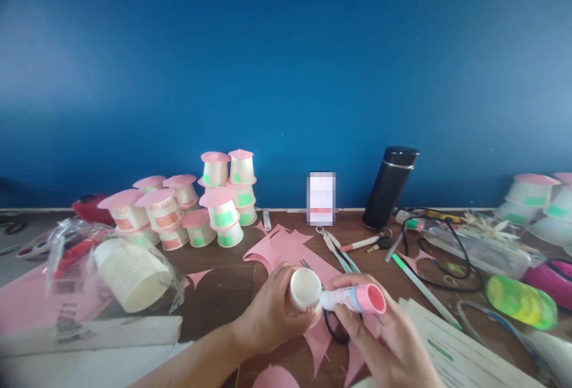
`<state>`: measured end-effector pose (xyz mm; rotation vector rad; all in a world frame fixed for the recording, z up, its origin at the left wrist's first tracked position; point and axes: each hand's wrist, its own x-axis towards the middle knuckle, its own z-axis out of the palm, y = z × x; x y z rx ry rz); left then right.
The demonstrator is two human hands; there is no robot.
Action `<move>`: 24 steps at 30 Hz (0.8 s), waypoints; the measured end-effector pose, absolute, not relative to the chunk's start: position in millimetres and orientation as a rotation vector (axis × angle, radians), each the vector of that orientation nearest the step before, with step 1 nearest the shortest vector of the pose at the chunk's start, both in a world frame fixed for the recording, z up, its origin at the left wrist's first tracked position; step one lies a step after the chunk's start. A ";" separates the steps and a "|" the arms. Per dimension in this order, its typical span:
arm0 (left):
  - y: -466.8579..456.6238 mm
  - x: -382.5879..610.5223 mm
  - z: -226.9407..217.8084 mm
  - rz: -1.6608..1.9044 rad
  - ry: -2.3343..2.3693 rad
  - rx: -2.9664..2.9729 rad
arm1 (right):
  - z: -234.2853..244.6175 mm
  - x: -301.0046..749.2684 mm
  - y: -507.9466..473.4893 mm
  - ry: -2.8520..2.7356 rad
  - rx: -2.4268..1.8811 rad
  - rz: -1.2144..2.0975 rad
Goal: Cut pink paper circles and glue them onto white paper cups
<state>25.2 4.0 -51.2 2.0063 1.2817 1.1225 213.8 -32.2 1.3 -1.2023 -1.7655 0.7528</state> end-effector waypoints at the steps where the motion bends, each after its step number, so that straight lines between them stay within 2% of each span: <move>1: 3.7 24.9 -50.7 1.111 1.285 2.004 | 2.9 212.7 -32.2 -1.721 -1.221 0.770; 10: 1.9 22.2 -49.5 1.109 1.249 1.932 | -14.8 223.1 -18.3 -1.313 -1.235 0.908; 24: 0.3 19.0 -43.1 1.018 1.247 1.928 | -18.3 221.1 -13.9 -1.378 -1.314 0.797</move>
